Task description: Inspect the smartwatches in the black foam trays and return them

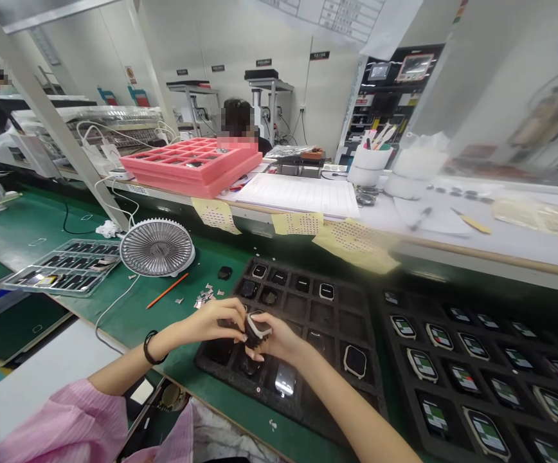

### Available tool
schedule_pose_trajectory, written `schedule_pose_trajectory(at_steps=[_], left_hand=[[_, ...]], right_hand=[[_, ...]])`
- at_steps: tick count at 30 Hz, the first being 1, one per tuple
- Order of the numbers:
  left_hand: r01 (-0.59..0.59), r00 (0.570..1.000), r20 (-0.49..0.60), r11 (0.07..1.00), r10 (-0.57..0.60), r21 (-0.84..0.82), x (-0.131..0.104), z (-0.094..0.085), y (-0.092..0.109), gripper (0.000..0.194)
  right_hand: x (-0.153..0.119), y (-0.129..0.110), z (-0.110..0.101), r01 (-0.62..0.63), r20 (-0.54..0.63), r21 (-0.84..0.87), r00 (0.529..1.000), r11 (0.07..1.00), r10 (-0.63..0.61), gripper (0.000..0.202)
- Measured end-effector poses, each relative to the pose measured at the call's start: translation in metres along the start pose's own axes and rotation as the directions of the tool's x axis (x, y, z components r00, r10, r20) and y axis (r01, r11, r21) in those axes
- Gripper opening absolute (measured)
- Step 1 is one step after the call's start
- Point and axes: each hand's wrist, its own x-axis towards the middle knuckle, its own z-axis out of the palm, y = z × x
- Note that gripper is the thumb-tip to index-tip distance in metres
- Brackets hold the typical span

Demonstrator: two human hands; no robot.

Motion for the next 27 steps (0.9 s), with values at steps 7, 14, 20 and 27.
schedule_pose_trajectory(at_steps=[7,14,20,27], left_hand=[[0.031,0.997,0.068,0.995,-0.037,0.090,-0.007,0.005,-0.002,0.024],[0.257,0.965,-0.083,0.963,-0.250,0.082,-0.004,-0.012,-0.027,0.030],[0.496,0.867,-0.205,0.819,-0.453,0.288,-0.021,-0.037,-0.082,0.026],[0.584,0.809,-0.196,0.722,-0.554,0.370,-0.027,-0.026,-0.105,0.020]], right_hand=[[0.002,0.008,0.006,-0.023,-0.046,-0.071,0.999,0.997,0.020,0.035],[0.000,0.001,0.010,0.083,-0.123,-0.018,0.989,0.996,-0.084,0.037],[-0.004,-0.010,0.004,0.154,-0.224,-0.011,0.963,0.988,-0.153,0.049],[0.002,-0.008,-0.003,0.200,-0.260,0.026,0.948,0.979,-0.187,0.045]])
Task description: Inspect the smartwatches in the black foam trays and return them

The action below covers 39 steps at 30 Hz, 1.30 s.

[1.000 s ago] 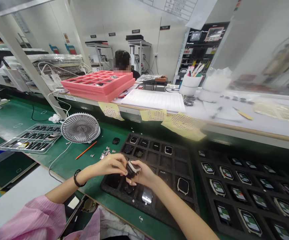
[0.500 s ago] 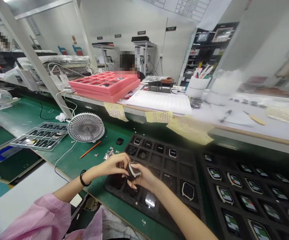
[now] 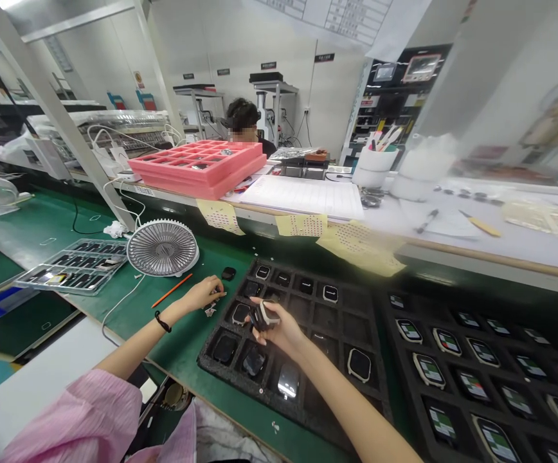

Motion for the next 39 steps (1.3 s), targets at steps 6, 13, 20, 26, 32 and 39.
schedule_pose_trajectory(at_steps=[6,13,20,26,32,39], left_hand=[[0.021,0.999,-0.038,0.997,-0.024,-0.068,-0.005,0.001,0.010,0.013],[-0.094,0.982,-0.189,0.933,0.029,-0.348,-0.021,-0.009,0.071,0.020],[-0.011,0.987,-0.081,0.450,-0.136,-0.893,-0.024,-0.003,0.130,0.030],[-0.002,0.979,-0.082,0.396,-0.186,-0.918,-0.021,0.004,0.134,0.030],[0.008,0.977,-0.069,0.358,-0.201,-0.934,-0.019,0.012,0.137,0.032],[-0.036,0.990,-0.080,0.337,-0.120,-0.941,-0.023,0.027,0.147,0.044]], right_hand=[[0.000,0.002,0.004,0.119,-0.076,-0.005,0.990,0.993,-0.119,0.047],[-0.003,0.006,0.012,0.260,-0.172,-0.098,0.946,0.961,-0.274,0.053],[-0.006,0.005,0.015,0.374,-0.214,-0.171,0.889,0.912,-0.405,0.056],[-0.007,0.004,0.017,0.404,-0.212,-0.223,0.868,0.887,-0.449,0.059],[-0.006,0.008,0.015,0.412,-0.196,-0.296,0.857,0.862,-0.477,0.064],[-0.006,0.007,0.010,0.460,-0.346,-0.262,0.776,0.849,-0.527,0.053]])
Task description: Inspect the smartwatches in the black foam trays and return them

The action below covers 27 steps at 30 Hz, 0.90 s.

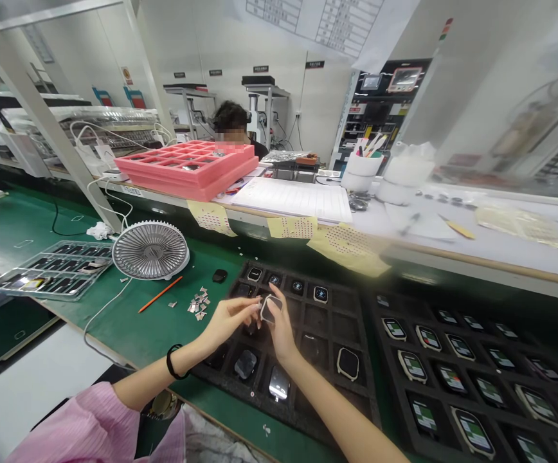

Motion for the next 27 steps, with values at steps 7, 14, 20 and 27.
schedule_pose_trajectory(at_steps=[7,14,20,27], left_hand=[[0.156,0.865,0.476,0.987,-0.160,0.049,-0.016,-0.005,-0.008,0.091],[0.073,0.833,0.523,0.973,-0.180,0.219,-0.015,-0.019,0.005,0.081],[-0.006,0.998,0.030,0.403,-0.054,0.915,0.004,-0.084,0.021,0.026],[0.163,0.986,-0.154,0.179,-0.066,0.970,0.006,-0.126,-0.011,0.014]], right_hand=[[0.000,0.002,-0.002,0.030,-0.052,0.018,0.998,0.999,-0.029,0.046],[-0.003,0.000,0.004,0.010,0.001,0.020,1.000,1.000,-0.010,0.045],[0.003,-0.005,0.004,-0.055,0.001,0.062,0.999,0.997,0.055,0.050],[0.003,0.001,0.000,-0.110,0.034,0.063,0.994,0.992,0.108,0.047]])
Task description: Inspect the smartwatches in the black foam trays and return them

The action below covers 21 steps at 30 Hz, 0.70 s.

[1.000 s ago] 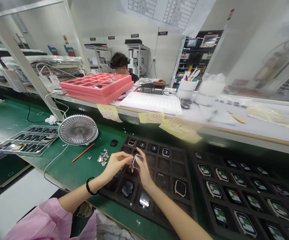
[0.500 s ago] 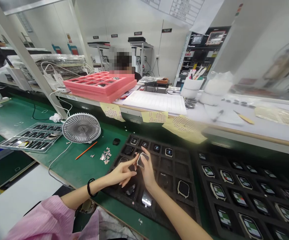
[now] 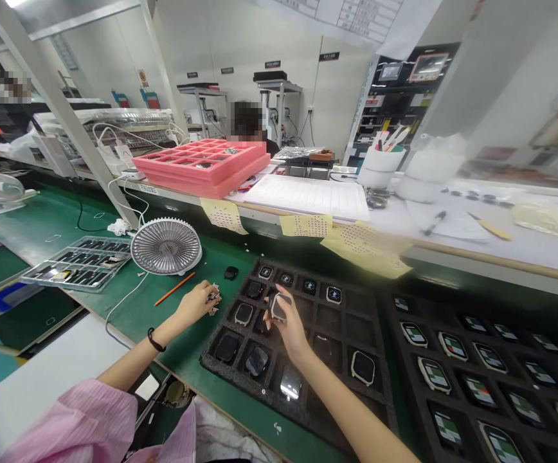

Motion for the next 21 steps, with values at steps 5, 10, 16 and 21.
schedule_pose_trajectory(at_steps=[5,10,16,21], left_hand=[[0.019,0.999,0.035,1.000,-0.019,-0.008,0.009,0.006,-0.004,0.014],[0.005,0.998,0.067,0.999,-0.001,-0.052,0.015,0.005,-0.008,0.021],[0.031,0.998,0.059,0.997,-0.027,-0.064,0.017,0.003,-0.005,0.019],[0.052,0.998,0.026,0.995,-0.050,-0.089,0.024,0.004,-0.001,0.018]], right_hand=[[-0.003,0.002,-0.001,-0.017,0.016,-0.008,1.000,1.000,0.017,0.045],[-0.002,0.002,0.000,-0.027,0.018,-0.005,0.999,1.000,0.027,0.044],[-0.002,0.003,-0.001,-0.021,0.026,-0.010,0.999,1.000,0.021,0.043],[-0.002,0.005,-0.001,-0.019,0.028,-0.012,0.999,1.000,0.019,0.044]])
